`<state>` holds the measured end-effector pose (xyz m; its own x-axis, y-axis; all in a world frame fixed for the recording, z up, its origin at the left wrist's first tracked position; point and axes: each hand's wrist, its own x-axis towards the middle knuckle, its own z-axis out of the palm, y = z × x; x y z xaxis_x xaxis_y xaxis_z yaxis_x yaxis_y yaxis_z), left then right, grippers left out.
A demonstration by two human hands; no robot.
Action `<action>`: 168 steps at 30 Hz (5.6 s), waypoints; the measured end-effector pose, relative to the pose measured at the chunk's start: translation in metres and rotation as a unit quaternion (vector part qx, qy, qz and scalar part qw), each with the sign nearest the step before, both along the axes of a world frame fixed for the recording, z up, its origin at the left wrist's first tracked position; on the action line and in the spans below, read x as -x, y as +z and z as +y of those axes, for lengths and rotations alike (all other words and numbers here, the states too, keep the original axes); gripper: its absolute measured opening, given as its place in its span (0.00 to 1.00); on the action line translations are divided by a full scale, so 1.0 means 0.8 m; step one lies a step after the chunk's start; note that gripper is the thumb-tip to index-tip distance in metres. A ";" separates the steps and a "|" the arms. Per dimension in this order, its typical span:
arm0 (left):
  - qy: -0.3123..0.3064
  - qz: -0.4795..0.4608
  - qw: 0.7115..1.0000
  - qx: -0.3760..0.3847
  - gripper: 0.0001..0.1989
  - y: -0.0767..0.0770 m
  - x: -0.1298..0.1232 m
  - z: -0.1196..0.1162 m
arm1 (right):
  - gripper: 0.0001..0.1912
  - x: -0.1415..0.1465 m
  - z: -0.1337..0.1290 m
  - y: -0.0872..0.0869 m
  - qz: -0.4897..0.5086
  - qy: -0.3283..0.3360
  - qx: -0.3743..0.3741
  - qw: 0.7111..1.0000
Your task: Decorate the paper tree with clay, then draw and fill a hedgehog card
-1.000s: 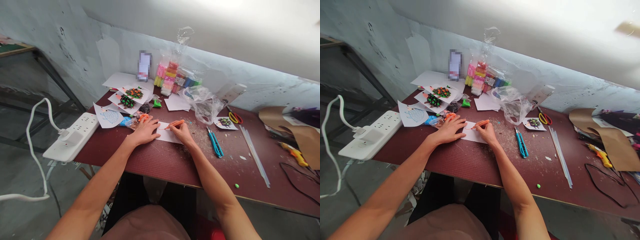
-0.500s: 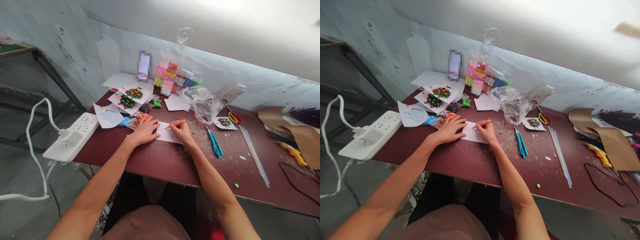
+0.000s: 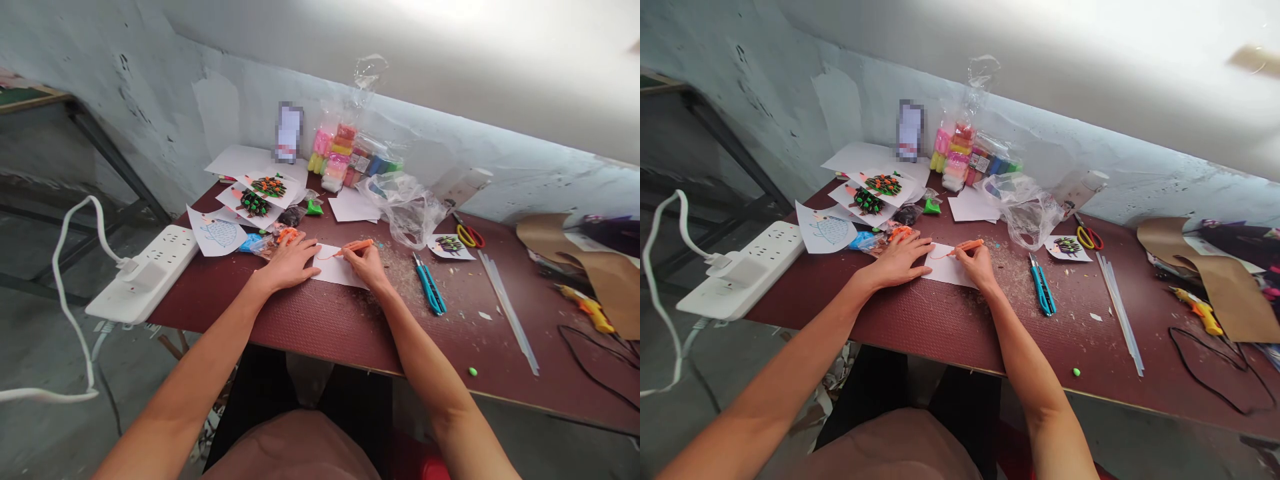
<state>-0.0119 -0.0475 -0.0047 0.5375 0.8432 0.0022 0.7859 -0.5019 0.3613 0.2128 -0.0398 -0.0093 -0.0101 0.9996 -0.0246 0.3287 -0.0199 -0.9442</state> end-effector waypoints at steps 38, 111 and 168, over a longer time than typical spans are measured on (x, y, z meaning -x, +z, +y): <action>-0.007 -0.005 1.000 -0.005 0.25 -0.006 0.002 0.003 | 0.15 -0.035 -0.006 0.001 -0.064 -0.090 -0.019 0.994; -0.001 0.003 1.000 -0.004 0.27 -0.005 0.002 0.002 | 0.06 -0.053 -0.050 0.017 -0.039 -0.139 -0.073 0.987; 0.000 -0.008 1.000 0.019 0.26 0.006 0.000 -0.002 | 0.13 0.023 -0.054 0.005 -0.092 0.042 -0.151 0.983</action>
<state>-0.0123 -0.0489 0.0004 0.5380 0.8427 -0.0213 0.7794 -0.4877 0.3934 0.1942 -0.0828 -0.0056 -0.1169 0.9576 0.2634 0.4833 0.2866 -0.8272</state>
